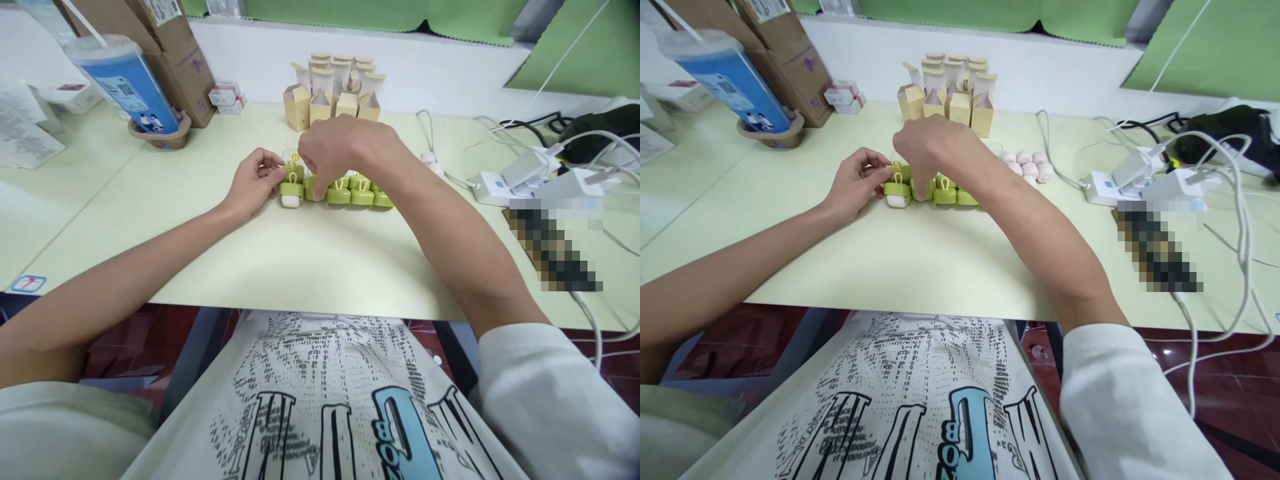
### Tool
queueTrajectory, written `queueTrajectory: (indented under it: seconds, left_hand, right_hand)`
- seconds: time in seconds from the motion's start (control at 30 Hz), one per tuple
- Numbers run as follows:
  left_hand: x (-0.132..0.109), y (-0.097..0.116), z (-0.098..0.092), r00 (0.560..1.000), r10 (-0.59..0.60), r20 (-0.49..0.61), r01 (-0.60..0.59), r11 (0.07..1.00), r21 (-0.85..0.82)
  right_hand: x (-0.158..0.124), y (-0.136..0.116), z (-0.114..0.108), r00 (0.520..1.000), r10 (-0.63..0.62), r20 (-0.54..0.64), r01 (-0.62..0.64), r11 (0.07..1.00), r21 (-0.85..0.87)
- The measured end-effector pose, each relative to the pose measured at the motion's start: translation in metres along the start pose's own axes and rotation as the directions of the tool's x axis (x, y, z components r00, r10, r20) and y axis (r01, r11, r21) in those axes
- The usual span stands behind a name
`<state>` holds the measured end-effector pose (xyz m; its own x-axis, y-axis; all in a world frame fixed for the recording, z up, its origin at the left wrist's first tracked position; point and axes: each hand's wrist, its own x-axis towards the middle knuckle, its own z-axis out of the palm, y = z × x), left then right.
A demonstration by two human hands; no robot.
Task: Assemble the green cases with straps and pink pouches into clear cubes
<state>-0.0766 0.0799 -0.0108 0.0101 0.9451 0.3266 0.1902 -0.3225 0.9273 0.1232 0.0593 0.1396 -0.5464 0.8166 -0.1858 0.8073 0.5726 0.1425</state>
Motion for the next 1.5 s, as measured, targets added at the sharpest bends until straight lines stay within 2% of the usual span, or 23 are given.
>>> queueTrajectory:
  seconds: [0.13, 0.4, 0.77, 0.97, 1.13, 1.27, 1.5]
  left_hand:
    - [0.000, 0.000, 0.001, 1.000, 0.004, -0.003, -0.004, 1.000, 0.004]
    - [-0.003, 0.007, 0.003, 1.000, -0.016, -0.021, 0.017, 1.000, 0.026]
    - [-0.003, 0.008, 0.002, 0.999, -0.049, -0.015, 0.049, 0.999, -0.003]
    - [-0.001, 0.003, 0.000, 1.000, -0.025, -0.005, 0.025, 1.000, 0.003]
    - [-0.002, 0.004, 0.000, 1.000, -0.020, 0.001, 0.020, 1.000, 0.008]
    - [-0.002, 0.004, 0.000, 1.000, -0.018, 0.000, 0.018, 1.000, 0.011]
    - [-0.003, 0.005, 0.001, 1.000, -0.021, -0.005, 0.021, 1.000, 0.012]
  right_hand:
    - [0.000, 0.003, 0.000, 1.000, -0.025, 0.016, 0.025, 1.000, 0.015]
    - [0.006, 0.021, -0.003, 0.987, -0.142, -0.069, 0.142, 0.990, 0.001]
    - [0.029, 0.047, 0.016, 0.952, -0.148, -0.266, 0.191, 0.971, 0.144]
    - [0.030, 0.046, 0.019, 0.953, -0.176, -0.246, 0.209, 0.971, 0.117]
    - [0.027, 0.042, 0.018, 0.972, -0.166, -0.167, 0.181, 0.980, 0.080]
    - [0.028, 0.043, 0.019, 0.966, -0.139, -0.219, 0.161, 0.983, 0.087]
    - [0.029, 0.044, 0.019, 0.965, -0.128, -0.230, 0.167, 0.973, 0.159]
